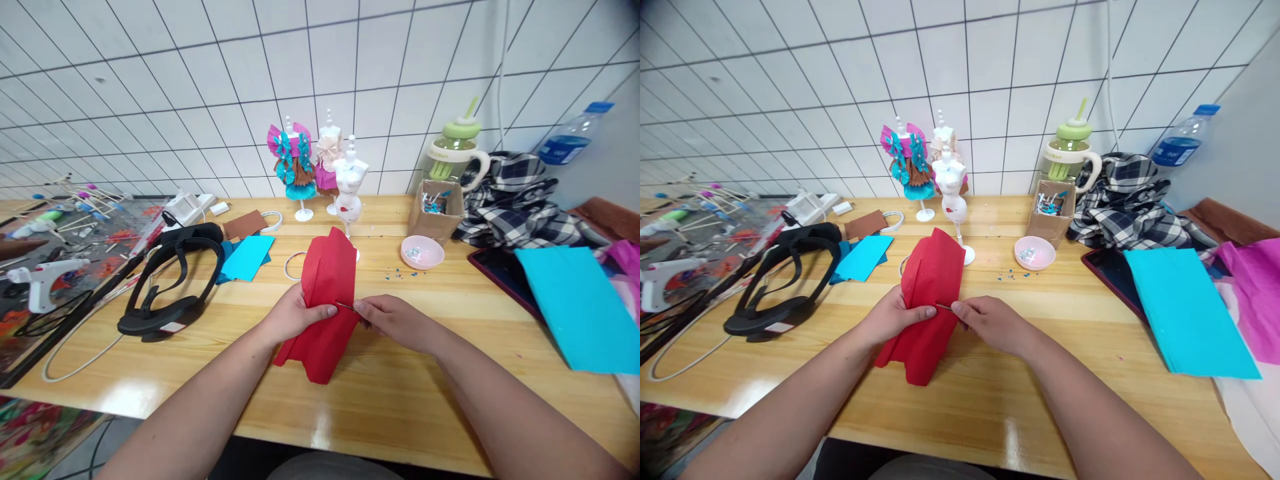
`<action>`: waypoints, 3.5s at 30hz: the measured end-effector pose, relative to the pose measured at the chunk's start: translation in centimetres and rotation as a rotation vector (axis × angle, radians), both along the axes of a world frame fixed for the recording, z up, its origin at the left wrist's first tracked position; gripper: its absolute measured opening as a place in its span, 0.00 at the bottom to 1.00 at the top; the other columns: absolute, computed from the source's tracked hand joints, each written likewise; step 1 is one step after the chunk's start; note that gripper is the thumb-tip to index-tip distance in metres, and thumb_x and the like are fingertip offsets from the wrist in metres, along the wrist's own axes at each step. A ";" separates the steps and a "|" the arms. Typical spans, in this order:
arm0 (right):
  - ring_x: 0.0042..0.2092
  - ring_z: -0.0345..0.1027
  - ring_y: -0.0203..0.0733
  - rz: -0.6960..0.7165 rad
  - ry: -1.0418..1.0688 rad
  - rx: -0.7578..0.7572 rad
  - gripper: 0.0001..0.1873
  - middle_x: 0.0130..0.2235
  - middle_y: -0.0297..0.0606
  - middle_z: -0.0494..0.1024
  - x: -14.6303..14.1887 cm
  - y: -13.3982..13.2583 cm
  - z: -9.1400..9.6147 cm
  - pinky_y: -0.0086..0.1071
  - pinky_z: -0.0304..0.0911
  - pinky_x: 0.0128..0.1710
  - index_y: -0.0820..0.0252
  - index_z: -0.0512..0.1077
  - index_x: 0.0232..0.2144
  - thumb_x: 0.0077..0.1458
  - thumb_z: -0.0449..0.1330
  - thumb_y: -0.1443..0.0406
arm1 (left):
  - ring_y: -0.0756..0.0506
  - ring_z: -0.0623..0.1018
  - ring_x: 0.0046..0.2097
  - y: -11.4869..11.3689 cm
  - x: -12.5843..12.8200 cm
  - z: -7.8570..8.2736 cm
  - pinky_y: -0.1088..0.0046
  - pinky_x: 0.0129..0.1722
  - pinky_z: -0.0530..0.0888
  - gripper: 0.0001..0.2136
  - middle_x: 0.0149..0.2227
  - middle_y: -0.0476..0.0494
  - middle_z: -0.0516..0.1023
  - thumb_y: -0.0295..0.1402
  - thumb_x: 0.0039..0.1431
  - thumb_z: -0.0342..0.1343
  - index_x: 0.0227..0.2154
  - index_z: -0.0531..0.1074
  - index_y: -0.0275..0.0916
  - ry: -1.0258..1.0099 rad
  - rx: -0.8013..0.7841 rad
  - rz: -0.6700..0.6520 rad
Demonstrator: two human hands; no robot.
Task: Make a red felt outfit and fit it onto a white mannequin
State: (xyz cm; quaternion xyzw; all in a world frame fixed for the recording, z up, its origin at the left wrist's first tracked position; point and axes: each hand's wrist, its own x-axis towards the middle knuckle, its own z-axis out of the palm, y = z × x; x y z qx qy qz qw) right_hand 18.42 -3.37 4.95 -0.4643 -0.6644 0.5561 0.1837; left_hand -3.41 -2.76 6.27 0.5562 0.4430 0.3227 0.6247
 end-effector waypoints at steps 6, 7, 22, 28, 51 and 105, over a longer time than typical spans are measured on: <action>0.29 0.59 0.36 -0.006 -0.030 0.056 0.28 0.26 0.33 0.66 -0.5 -0.5 0.1 0.29 0.53 0.28 0.59 0.65 0.24 0.61 0.44 0.44 | 0.41 0.80 0.39 -0.1 0.0 0.0 0.64 0.41 0.77 0.17 0.39 0.43 0.81 0.36 0.49 0.66 0.42 0.72 0.36 0.014 -0.003 -0.040; 0.29 0.59 0.36 -0.010 -0.036 0.067 0.28 0.26 0.33 0.66 -0.6 -0.6 0.1 0.29 0.53 0.28 0.59 0.65 0.25 0.61 0.44 0.44 | 0.41 0.80 0.40 -0.1 0.1 0.0 0.64 0.41 0.77 0.17 0.40 0.43 0.81 0.36 0.49 0.66 0.42 0.72 0.37 0.017 0.000 -0.044; 0.29 0.60 0.37 -0.053 0.012 0.085 0.28 0.26 0.32 0.69 -1.5 -0.7 -0.2 0.30 0.53 0.30 0.60 0.72 0.29 0.61 0.46 0.45 | 0.41 0.79 0.40 -0.1 0.2 -0.1 0.65 0.39 0.76 0.17 0.38 0.44 0.80 0.37 0.48 0.66 0.39 0.73 0.37 0.014 0.022 -0.023; 0.28 0.60 0.37 -0.060 0.067 0.046 0.26 0.24 0.31 0.69 -1.4 -0.5 -0.1 0.30 0.54 0.29 0.60 0.71 0.26 0.60 0.48 0.46 | 0.41 0.79 0.39 -0.2 0.3 -0.1 0.65 0.39 0.76 0.19 0.38 0.43 0.80 0.39 0.47 0.67 0.40 0.72 0.36 0.004 0.021 0.004; 0.27 0.59 0.36 -0.051 -0.067 0.179 0.27 0.24 0.31 0.68 -0.9 0.0 -0.2 0.30 0.51 0.28 0.59 0.69 0.24 0.61 0.46 0.46 | 0.42 0.79 0.38 0.1 0.0 -0.5 0.65 0.40 0.76 0.21 0.38 0.42 0.80 0.38 0.46 0.68 0.41 0.71 0.35 -0.017 0.025 0.111; 0.33 0.69 0.42 -0.067 0.088 0.055 0.27 0.31 0.36 0.78 -1.2 -0.3 -0.3 0.31 0.60 0.32 0.60 0.75 0.31 0.61 0.47 0.47 | 0.46 0.78 0.36 0.2 0.0 -1.0 0.71 0.36 0.76 0.17 0.38 0.44 0.80 0.34 0.49 0.66 0.41 0.71 0.35 -0.097 0.031 0.015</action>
